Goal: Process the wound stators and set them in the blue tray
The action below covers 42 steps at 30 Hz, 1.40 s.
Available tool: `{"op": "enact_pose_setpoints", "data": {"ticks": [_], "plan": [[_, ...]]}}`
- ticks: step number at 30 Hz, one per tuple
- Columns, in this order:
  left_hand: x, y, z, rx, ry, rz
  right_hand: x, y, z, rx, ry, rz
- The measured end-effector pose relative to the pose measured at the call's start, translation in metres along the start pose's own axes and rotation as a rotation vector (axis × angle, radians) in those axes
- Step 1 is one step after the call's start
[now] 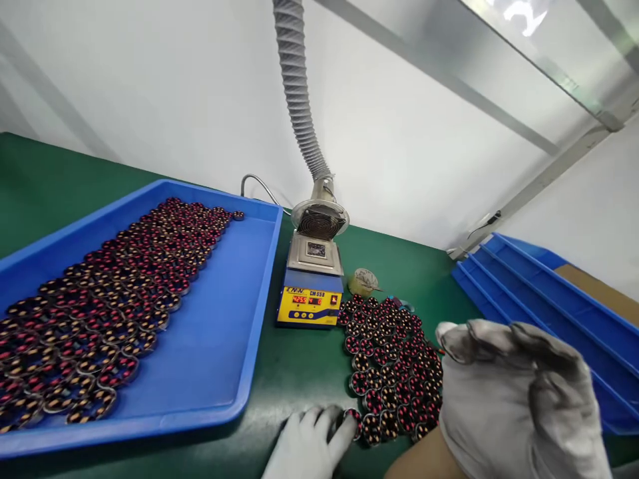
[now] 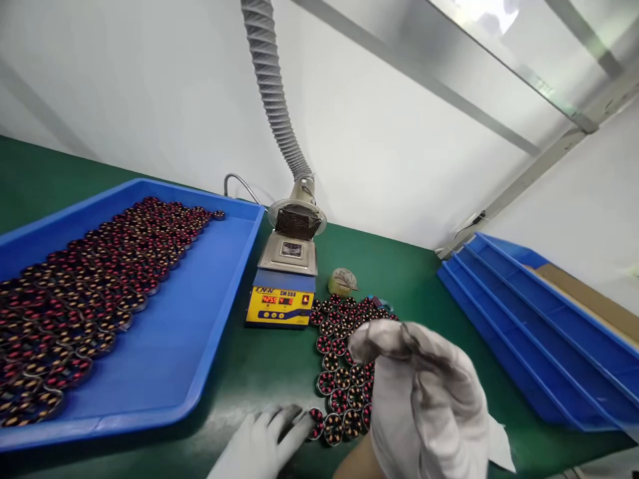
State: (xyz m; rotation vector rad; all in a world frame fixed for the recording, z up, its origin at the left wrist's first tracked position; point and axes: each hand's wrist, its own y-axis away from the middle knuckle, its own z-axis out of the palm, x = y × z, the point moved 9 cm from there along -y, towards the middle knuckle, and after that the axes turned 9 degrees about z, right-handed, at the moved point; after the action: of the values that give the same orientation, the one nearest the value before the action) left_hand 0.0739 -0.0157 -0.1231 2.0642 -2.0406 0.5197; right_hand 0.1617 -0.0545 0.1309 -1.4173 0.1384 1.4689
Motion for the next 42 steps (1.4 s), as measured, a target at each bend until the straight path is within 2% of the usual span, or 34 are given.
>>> {"op": "enact_pose_setpoints", "data": {"ticks": [2,4,6,8,10,11,12,13,14,16,17,19,22,26,28,30,32,34,38,40,42], "plan": [[0.008,-0.022,0.003,-0.031,-0.036,0.031,-0.005,-0.002,-0.003,-0.035,-0.054,0.028],[0.011,-0.037,-0.002,-0.037,-0.092,0.038,-0.004,-0.004,-0.005,-0.066,-0.066,0.066],[0.007,-0.046,-0.020,-0.010,-0.168,0.026,0.007,-0.006,-0.008,-0.078,-0.050,0.126],[-0.003,-0.052,-0.054,0.052,-0.258,0.001,0.026,-0.010,-0.013,-0.051,-0.032,0.202],[-0.007,-0.052,-0.110,0.246,-0.355,0.015,0.048,-0.016,-0.020,0.017,-0.028,0.246],[-0.003,-0.048,-0.146,0.432,-0.396,0.056,0.060,-0.020,-0.021,0.049,-0.047,0.275],[0.006,-0.039,-0.180,0.652,-0.439,0.118,0.073,-0.024,-0.016,0.035,-0.105,0.323],[0.012,-0.030,-0.207,0.816,-0.467,0.162,0.085,-0.027,-0.007,-0.017,-0.192,0.378],[0.018,-0.023,-0.226,0.950,-0.482,0.194,0.095,-0.029,0.006,-0.100,-0.289,0.430],[0.023,-0.017,-0.245,1.086,-0.471,0.216,0.107,-0.028,0.032,-0.264,-0.464,0.527],[0.021,-0.018,-0.248,1.116,-0.435,0.199,0.111,-0.028,0.039,-0.292,-0.517,0.557],[0.010,-0.022,-0.248,1.144,-0.321,0.123,0.115,-0.029,0.039,-0.224,-0.536,0.568],[-0.009,-0.028,-0.241,1.127,-0.198,0.057,0.116,-0.031,0.029,-0.107,-0.389,0.548],[-0.002,-0.043,-0.231,0.878,-0.320,0.323,0.115,-0.032,0.019,-0.024,0.071,0.473],[-0.008,-0.044,-0.232,0.833,-0.304,0.336,0.117,-0.033,0.019,-0.039,0.198,0.444],[-0.020,-0.043,-0.236,0.845,-0.170,0.292,0.123,-0.031,0.024,-0.157,0.136,0.491],[-0.027,-0.042,-0.238,0.852,0.018,0.322,0.125,-0.027,0.029,-0.295,0.013,0.552],[-0.032,-0.043,-0.235,0.827,0.200,0.335,0.123,-0.027,0.027,-0.353,-0.023,0.568],[-0.041,-0.045,-0.233,0.815,0.369,0.256,0.119,-0.032,0.022,-0.356,-0.035,0.475],[-0.033,-0.044,-0.236,0.829,0.328,0.316,0.118,-0.034,0.022,-0.314,-0.055,0.384],[-0.021,-0.045,-0.237,0.801,0.206,0.393,0.118,-0.036,0.019,-0.210,-0.139,0.340]]}}
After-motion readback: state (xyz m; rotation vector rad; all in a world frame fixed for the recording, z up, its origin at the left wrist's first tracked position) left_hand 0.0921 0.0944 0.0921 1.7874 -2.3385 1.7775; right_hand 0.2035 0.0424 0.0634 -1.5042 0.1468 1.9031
